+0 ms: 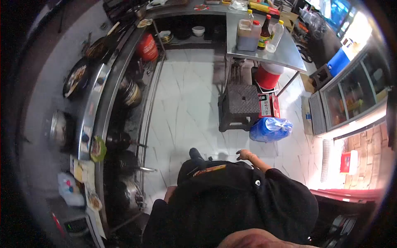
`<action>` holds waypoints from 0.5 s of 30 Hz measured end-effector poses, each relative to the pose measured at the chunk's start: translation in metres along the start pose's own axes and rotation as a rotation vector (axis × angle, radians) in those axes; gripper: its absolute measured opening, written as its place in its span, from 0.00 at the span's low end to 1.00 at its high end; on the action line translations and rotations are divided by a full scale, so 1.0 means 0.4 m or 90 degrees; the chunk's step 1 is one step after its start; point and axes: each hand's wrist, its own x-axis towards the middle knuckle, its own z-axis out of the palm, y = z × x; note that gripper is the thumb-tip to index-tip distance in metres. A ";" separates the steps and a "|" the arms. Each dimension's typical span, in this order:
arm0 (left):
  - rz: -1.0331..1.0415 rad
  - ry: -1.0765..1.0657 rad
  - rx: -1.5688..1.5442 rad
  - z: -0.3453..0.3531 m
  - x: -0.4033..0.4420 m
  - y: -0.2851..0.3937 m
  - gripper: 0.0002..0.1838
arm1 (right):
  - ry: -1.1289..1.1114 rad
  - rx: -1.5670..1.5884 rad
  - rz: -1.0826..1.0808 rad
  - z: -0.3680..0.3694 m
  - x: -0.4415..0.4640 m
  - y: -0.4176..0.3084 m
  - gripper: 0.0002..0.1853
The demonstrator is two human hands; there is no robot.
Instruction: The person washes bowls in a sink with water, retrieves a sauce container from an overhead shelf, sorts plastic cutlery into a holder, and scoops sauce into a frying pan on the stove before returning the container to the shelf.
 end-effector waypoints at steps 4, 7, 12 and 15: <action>0.047 0.009 -0.045 -0.156 0.060 0.281 0.08 | 0.130 0.121 0.014 -0.161 0.117 -0.074 0.29; 0.124 0.002 -0.087 -0.224 0.114 0.519 0.07 | 0.376 -0.229 0.058 -0.308 0.080 -0.222 0.26; 0.339 -0.048 -0.133 -0.184 0.174 0.874 0.08 | 0.362 0.033 -0.036 -0.429 0.297 -0.229 0.23; 0.362 -0.004 -0.034 -0.099 0.191 1.055 0.10 | 0.346 0.219 -0.089 -0.568 0.363 -0.271 0.30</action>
